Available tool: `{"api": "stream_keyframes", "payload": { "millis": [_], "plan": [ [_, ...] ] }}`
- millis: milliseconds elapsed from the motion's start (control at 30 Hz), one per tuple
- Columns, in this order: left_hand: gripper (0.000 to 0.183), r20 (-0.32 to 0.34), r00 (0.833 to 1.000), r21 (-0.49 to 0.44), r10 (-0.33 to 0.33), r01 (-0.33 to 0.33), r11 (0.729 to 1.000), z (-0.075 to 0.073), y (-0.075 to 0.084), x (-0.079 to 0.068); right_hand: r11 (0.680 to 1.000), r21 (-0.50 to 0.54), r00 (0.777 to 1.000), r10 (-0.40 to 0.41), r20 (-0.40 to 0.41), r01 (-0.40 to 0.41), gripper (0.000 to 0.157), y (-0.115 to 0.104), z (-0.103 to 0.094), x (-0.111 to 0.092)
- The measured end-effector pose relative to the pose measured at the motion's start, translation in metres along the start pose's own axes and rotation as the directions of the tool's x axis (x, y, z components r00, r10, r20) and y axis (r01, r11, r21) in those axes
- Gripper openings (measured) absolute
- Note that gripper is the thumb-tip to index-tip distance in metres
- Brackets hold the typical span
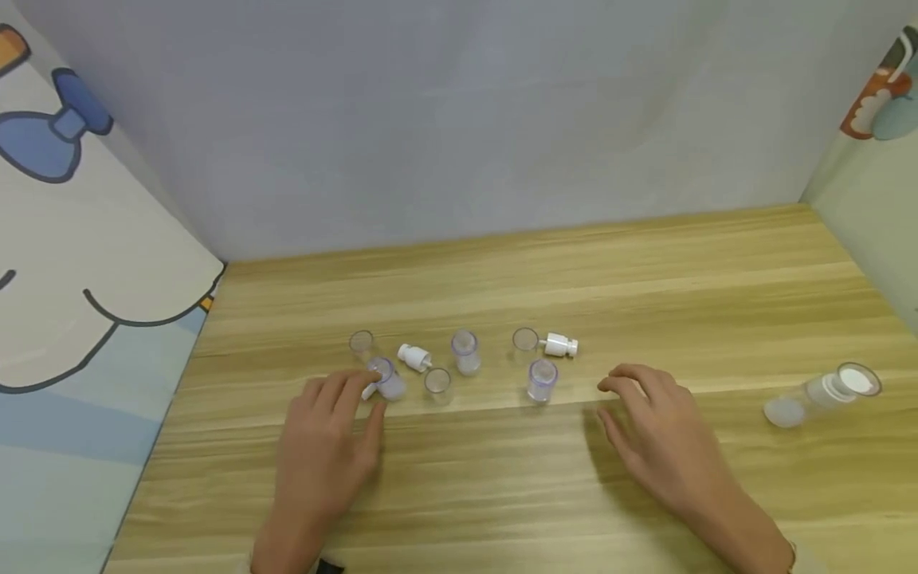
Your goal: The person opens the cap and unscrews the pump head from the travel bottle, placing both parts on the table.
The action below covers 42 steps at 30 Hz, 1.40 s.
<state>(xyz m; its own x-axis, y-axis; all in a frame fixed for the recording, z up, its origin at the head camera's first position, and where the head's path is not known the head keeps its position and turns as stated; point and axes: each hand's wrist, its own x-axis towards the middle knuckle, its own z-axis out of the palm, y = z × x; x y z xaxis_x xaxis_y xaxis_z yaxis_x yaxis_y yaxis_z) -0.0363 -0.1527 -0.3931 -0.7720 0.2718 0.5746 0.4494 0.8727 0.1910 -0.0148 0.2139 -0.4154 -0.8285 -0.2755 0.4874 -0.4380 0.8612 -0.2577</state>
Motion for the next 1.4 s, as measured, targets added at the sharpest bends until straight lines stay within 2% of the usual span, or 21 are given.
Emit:
{"api": "stream_keyframes", "payload": {
  "millis": [100,200,367,433,600,767,867,1033,1167,1300,1400],
  "plan": [
    [0.032,0.008,0.999,-0.026,0.045,-0.045,0.999,0.006,0.013,-0.002,1.000,0.014,0.999,-0.002,-0.033,0.003,0.033,0.003,-0.005,-0.006],
    [0.029,0.038,0.996,-0.070,0.081,-0.078,0.994,0.011,0.026,-0.004,1.000,0.022,0.999,-0.004,-0.050,0.005,0.023,0.005,-0.009,-0.014],
    [0.028,0.101,0.988,-0.139,0.114,-0.099,0.985,0.020,0.046,-0.008,0.999,0.026,0.996,0.026,-0.082,-0.024,0.058,0.010,-0.017,-0.026],
    [0.028,0.124,0.983,-0.168,0.135,-0.113,0.979,0.024,0.055,-0.009,0.999,0.032,0.994,0.047,-0.101,-0.044,0.065,0.011,-0.020,-0.031],
    [0.028,0.187,0.963,-0.283,0.193,-0.135,0.950,0.035,0.076,-0.012,0.995,0.038,0.986,0.096,-0.136,-0.092,0.068,0.016,-0.029,-0.040],
    [0.027,0.272,0.926,-0.394,0.264,-0.143,0.908,0.046,0.096,-0.017,0.988,0.055,0.973,0.152,-0.176,-0.144,0.071,0.021,-0.035,-0.047],
    [0.027,0.296,0.902,-0.414,0.314,-0.175,0.893,0.054,0.107,-0.016,0.985,0.058,0.963,0.173,-0.205,-0.164,0.070,0.023,-0.039,-0.050],
    [0.027,0.285,0.883,-0.420,0.372,-0.234,0.877,0.064,0.123,-0.010,0.979,0.040,0.947,0.205,-0.248,-0.201,0.071,0.029,-0.045,-0.054],
    [0.029,0.342,0.858,-0.451,0.383,-0.208,0.868,0.072,0.133,-0.003,0.974,0.027,0.926,0.220,-0.307,-0.223,0.071,0.035,-0.052,-0.056],
    [0.033,0.435,0.809,-0.517,0.396,-0.136,0.845,0.078,0.146,0.007,0.976,0.046,0.884,0.211,-0.418,-0.212,0.066,0.039,-0.059,-0.053],
    [0.034,0.492,0.771,-0.560,0.404,-0.074,0.825,0.084,0.157,0.015,0.979,0.081,0.831,0.202,-0.518,-0.188,0.059,0.039,-0.064,-0.047]
  ]
}}
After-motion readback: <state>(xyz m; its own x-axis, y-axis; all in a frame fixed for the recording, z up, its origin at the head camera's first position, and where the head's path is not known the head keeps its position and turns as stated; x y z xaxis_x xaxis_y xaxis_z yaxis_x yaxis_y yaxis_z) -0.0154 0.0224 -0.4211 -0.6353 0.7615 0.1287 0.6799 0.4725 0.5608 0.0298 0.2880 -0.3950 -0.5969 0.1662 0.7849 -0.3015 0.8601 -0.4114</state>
